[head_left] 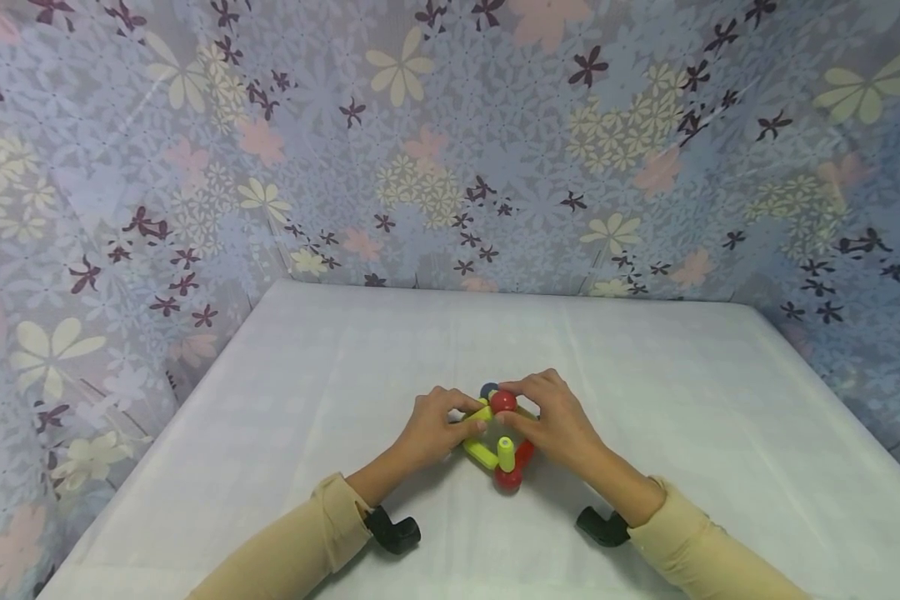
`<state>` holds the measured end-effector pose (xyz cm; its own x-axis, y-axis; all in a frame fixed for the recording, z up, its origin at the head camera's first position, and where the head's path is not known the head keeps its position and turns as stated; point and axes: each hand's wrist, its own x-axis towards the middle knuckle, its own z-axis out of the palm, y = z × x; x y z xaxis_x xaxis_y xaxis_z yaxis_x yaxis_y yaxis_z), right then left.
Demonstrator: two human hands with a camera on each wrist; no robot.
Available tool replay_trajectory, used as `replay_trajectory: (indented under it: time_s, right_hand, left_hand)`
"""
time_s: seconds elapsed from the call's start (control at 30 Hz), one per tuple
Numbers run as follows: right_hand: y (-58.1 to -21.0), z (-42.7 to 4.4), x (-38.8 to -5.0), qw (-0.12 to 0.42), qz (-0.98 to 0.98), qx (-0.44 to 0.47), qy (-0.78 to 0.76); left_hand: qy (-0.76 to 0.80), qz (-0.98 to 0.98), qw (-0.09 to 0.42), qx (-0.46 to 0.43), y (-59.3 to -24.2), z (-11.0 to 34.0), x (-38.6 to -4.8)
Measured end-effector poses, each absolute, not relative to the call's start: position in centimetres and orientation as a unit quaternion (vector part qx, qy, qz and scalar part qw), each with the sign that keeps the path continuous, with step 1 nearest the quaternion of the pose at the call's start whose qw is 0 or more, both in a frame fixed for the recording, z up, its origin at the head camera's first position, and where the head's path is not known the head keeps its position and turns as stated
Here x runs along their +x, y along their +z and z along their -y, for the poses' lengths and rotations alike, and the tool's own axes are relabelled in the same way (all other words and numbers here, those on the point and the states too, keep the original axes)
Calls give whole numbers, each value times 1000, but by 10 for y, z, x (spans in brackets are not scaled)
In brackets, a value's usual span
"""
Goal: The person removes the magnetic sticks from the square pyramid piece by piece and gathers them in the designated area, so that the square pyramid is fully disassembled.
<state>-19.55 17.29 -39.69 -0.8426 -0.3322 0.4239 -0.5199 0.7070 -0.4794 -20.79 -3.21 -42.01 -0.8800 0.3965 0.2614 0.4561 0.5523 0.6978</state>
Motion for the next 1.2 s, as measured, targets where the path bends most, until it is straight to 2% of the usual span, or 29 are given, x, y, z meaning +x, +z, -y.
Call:
replay_trajectory:
  time_s: [0.43, 0.83, 1.2]
  right_hand:
    - [-399, -171, -195, 157, 908, 231, 312]
    - [-397, -173, -197, 139, 911, 216, 323]
    - [-394, -180, -208, 125, 910, 197, 343]
  left_hand:
    - [-429, 873, 81, -216, -428, 29, -202]
    - [-498, 853, 65, -139, -427, 48, -193]
    - [-500, 849, 71, -154, -428, 53, -185]
